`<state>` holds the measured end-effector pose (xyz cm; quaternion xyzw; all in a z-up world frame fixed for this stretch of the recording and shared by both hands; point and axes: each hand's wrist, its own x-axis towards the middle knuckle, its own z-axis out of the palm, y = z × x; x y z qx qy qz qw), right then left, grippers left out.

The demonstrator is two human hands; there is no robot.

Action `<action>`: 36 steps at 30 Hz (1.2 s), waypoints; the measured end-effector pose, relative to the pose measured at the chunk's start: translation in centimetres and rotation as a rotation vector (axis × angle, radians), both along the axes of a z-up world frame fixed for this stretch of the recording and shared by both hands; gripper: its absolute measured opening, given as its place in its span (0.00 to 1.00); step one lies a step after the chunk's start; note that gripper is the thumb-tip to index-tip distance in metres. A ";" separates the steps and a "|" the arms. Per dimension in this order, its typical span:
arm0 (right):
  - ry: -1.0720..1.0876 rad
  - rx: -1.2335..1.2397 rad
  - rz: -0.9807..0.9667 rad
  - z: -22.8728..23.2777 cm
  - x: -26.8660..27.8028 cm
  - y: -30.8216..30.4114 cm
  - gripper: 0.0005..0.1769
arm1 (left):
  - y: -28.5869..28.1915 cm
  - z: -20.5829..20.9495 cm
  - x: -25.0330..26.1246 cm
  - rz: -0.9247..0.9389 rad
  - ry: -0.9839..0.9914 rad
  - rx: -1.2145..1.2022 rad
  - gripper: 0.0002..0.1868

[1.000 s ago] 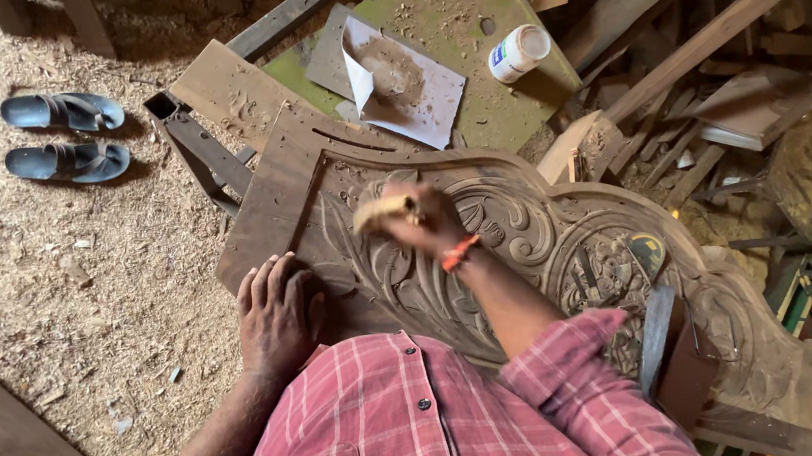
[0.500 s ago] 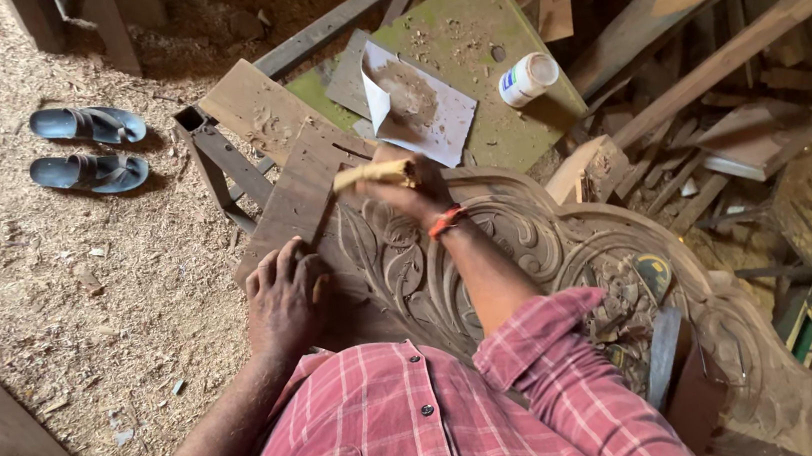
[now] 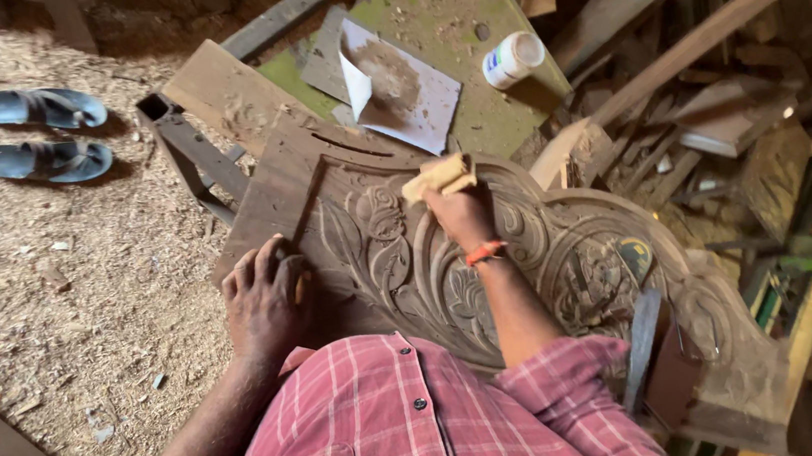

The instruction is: The person carves a decorative floral pattern into a wooden panel using a chisel and mallet, then smooths the surface with a sanding block. The person works continuously on the panel, refining the carved details and removing wood shavings.

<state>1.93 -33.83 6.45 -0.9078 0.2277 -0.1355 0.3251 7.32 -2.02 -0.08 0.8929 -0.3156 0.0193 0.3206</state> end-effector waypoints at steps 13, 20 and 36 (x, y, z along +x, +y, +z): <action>-0.047 0.148 0.260 3.1 -2.3 5.1 0.06 | 0.1 0.2 0.0 -0.030 -0.026 0.057 0.13; 0.352 0.219 0.426 2.5 -3.0 4.5 0.11 | 0.0 0.7 0.2 -0.026 -0.018 0.026 0.12; -0.048 0.073 0.111 1.2 -11.0 9.0 0.08 | 0.1 -0.3 0.1 -0.043 -0.033 0.076 0.11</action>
